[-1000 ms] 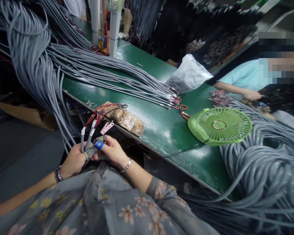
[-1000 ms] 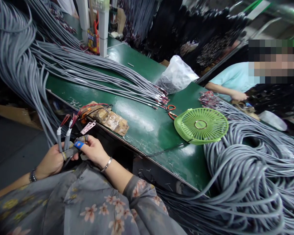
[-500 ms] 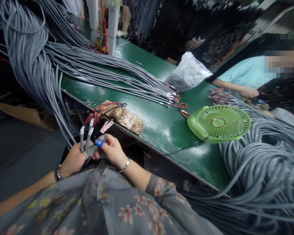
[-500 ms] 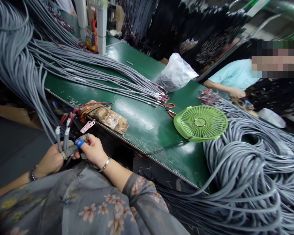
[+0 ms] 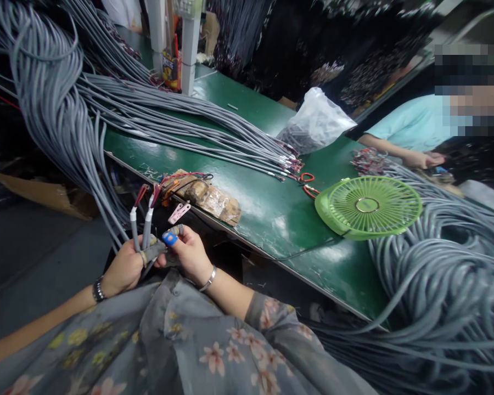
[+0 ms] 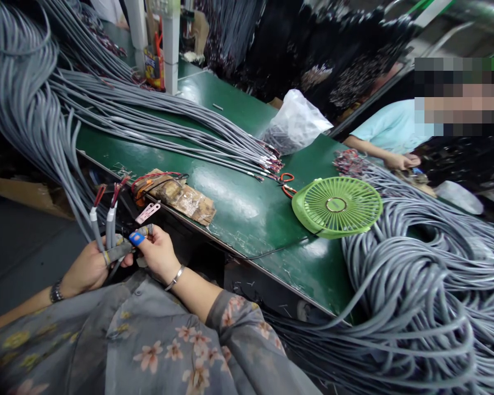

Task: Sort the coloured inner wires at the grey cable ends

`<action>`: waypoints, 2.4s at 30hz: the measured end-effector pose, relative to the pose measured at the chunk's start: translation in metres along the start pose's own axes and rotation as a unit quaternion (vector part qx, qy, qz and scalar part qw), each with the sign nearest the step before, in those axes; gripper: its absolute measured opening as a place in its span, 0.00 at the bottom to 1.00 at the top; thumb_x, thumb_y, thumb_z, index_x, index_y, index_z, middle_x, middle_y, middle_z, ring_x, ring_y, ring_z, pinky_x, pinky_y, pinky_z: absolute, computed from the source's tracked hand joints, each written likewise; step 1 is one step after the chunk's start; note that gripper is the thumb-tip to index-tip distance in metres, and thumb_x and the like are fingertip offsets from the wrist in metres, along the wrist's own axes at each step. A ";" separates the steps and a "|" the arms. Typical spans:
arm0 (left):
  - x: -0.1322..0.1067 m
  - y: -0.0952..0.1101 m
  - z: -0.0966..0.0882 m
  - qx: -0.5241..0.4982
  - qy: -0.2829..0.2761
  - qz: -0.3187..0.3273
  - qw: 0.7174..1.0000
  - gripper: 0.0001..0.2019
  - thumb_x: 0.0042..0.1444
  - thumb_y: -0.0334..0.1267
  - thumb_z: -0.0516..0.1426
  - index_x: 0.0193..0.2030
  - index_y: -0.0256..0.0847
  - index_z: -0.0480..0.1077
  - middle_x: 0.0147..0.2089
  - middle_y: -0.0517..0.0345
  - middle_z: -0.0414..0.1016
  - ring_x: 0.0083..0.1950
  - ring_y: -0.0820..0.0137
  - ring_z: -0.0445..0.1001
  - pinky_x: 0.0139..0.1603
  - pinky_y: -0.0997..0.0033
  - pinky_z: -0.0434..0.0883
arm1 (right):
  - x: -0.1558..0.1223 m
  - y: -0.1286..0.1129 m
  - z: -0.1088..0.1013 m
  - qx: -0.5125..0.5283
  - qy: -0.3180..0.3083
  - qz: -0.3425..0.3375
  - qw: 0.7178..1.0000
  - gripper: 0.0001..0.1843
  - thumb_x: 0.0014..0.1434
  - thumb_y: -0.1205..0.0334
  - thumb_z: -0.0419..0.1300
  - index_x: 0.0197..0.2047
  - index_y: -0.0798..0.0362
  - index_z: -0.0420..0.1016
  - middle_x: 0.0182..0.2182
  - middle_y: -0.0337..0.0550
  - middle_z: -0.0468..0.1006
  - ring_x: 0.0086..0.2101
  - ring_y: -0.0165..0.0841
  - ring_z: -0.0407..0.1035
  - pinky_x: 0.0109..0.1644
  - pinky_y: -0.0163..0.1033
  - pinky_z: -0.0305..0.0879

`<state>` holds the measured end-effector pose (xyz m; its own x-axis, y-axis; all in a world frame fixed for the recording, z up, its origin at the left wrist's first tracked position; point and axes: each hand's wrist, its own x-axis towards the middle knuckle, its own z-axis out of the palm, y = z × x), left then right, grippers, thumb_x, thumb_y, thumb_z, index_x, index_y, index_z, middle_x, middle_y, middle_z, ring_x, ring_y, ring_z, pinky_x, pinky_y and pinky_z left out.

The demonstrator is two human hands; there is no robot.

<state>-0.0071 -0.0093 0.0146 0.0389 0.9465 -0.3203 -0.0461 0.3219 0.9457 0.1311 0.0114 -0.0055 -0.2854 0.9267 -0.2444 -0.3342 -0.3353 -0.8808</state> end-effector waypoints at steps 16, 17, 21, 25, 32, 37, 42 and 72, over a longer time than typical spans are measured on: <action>0.000 -0.001 -0.006 -0.035 0.029 0.018 0.999 0.18 0.36 0.50 0.74 0.16 0.41 0.75 0.17 0.56 0.75 0.23 0.70 0.69 0.28 0.69 0.69 | 0.003 0.006 -0.020 0.065 0.031 0.078 0.994 0.33 0.40 0.31 0.74 0.31 0.52 0.73 0.23 0.32 0.71 0.21 0.24 0.61 0.26 0.33 0.63; 0.000 -0.001 -0.006 -0.037 0.028 0.019 0.999 0.18 0.36 0.50 0.74 0.15 0.41 0.76 0.17 0.56 0.75 0.23 0.70 0.69 0.28 0.69 0.69 | 0.001 0.006 -0.020 0.050 0.013 0.075 0.996 0.33 0.38 0.32 0.75 0.31 0.52 0.73 0.23 0.32 0.72 0.21 0.24 0.62 0.26 0.33 0.64; 0.000 -0.002 -0.006 -0.037 0.034 0.027 0.998 0.17 0.37 0.49 0.74 0.16 0.40 0.76 0.17 0.56 0.75 0.22 0.70 0.69 0.27 0.70 0.68 | -0.001 0.003 -0.016 -0.007 -0.021 0.043 0.999 0.31 0.37 0.38 0.79 0.31 0.51 0.73 0.20 0.29 0.70 0.21 0.24 0.62 0.28 0.34 0.63; -0.001 -0.005 -0.006 -0.028 0.038 0.028 0.998 0.18 0.37 0.50 0.74 0.16 0.40 0.76 0.17 0.56 0.75 0.23 0.69 0.70 0.27 0.70 0.69 | 0.000 0.000 -0.014 -0.016 -0.001 0.015 1.000 0.30 0.37 0.38 0.79 0.27 0.51 0.71 0.19 0.30 0.71 0.20 0.24 0.60 0.27 0.34 0.62; -0.001 -0.004 -0.004 -0.031 0.055 0.025 0.998 0.17 0.35 0.50 0.74 0.17 0.40 0.75 0.18 0.57 0.75 0.23 0.70 0.70 0.27 0.70 0.70 | 0.000 -0.002 -0.010 -0.003 0.002 0.026 1.000 0.29 0.38 0.39 0.79 0.29 0.51 0.72 0.18 0.30 0.69 0.20 0.24 0.60 0.26 0.33 0.60; 0.000 -0.004 -0.002 -0.022 0.058 0.032 0.998 0.17 0.35 0.49 0.74 0.16 0.41 0.75 0.17 0.57 0.74 0.23 0.69 0.70 0.27 0.68 0.70 | 0.004 0.001 -0.007 -0.002 0.002 0.027 1.000 0.29 0.37 0.41 0.80 0.26 0.51 0.70 0.18 0.30 0.70 0.20 0.25 0.61 0.27 0.34 0.63; 0.001 -0.005 -0.002 -0.041 0.081 0.017 0.996 0.16 0.34 0.48 0.73 0.17 0.41 0.75 0.18 0.57 0.75 0.23 0.69 0.70 0.28 0.69 0.69 | 0.006 0.007 -0.006 0.004 0.034 0.021 0.999 0.26 0.39 0.44 0.79 0.26 0.51 0.71 0.21 0.32 0.72 0.21 0.25 0.61 0.27 0.33 0.63; 0.002 0.013 -0.009 -0.051 0.061 0.033 0.996 0.18 0.34 0.49 0.73 0.12 0.41 0.72 0.14 0.59 0.71 0.20 0.74 0.66 0.25 0.73 0.65 | 0.015 -0.010 -0.034 0.123 0.075 0.053 0.988 0.22 0.58 0.42 0.70 0.30 0.53 0.76 0.23 0.35 0.73 0.22 0.24 0.62 0.26 0.31 0.64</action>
<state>-0.0166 -0.0027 0.0256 -0.0900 0.9595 -0.2671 -0.1462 0.2525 0.9565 0.1610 0.0344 -0.0141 -0.2004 0.8926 -0.4040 -0.5223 -0.4462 -0.7267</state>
